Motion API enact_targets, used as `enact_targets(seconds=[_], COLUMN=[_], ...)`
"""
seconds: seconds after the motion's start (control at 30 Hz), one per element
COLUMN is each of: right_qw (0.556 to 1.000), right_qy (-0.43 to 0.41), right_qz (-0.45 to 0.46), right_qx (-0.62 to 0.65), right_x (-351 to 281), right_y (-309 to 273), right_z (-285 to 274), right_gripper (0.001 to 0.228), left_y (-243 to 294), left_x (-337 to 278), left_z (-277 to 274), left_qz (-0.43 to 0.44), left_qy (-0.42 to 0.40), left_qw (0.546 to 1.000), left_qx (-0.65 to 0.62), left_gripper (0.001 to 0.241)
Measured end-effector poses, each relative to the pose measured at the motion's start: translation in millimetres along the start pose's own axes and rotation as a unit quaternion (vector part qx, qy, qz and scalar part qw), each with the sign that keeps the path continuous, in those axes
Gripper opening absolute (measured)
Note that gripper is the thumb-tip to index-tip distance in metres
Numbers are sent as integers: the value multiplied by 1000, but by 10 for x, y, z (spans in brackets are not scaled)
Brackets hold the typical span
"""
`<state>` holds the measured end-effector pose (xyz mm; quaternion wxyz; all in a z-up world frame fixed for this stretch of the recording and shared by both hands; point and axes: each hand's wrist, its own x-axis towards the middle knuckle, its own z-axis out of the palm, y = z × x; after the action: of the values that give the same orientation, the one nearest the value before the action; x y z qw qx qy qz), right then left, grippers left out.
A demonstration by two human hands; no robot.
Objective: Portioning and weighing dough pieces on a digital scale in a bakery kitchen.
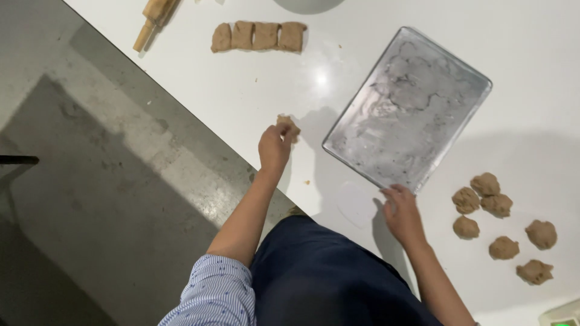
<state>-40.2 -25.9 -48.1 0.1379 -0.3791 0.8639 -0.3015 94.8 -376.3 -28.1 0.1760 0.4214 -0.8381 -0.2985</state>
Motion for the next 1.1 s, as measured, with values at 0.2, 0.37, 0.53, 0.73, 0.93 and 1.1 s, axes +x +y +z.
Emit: enact_targets(seconds=[0.2,0.37,0.53,0.73,0.93,1.1], right_qw=[993,982,960,930,945,963], right_qy=[-97,-84,-109,-163,-149,-87], right_qz=[37,78,171,260,253,213], right_qx=[-54,-150,-192,-201,-141,-137], right_x=[85,122,133,305,105,21], right_y=[-384,-897,-930,-824,-616,-819], right_z=[574,553,640,684,728,557], right_gripper=[38,79,92,103,86,78], left_y=[-246,-1469,-993,-780,-634,-564], left_x=[762,1086,1089,1002,792,701], left_z=[-122,835,209,-224,-264,12], left_qz=[-78,44,42,126,156,331], left_qy=[4,40,7,-36,-96,-152], left_qw=[988,992,999,987,982,928], left_qx=[-136,-113,15,97,-46,74], left_gripper=[42,20,29,42,60,92])
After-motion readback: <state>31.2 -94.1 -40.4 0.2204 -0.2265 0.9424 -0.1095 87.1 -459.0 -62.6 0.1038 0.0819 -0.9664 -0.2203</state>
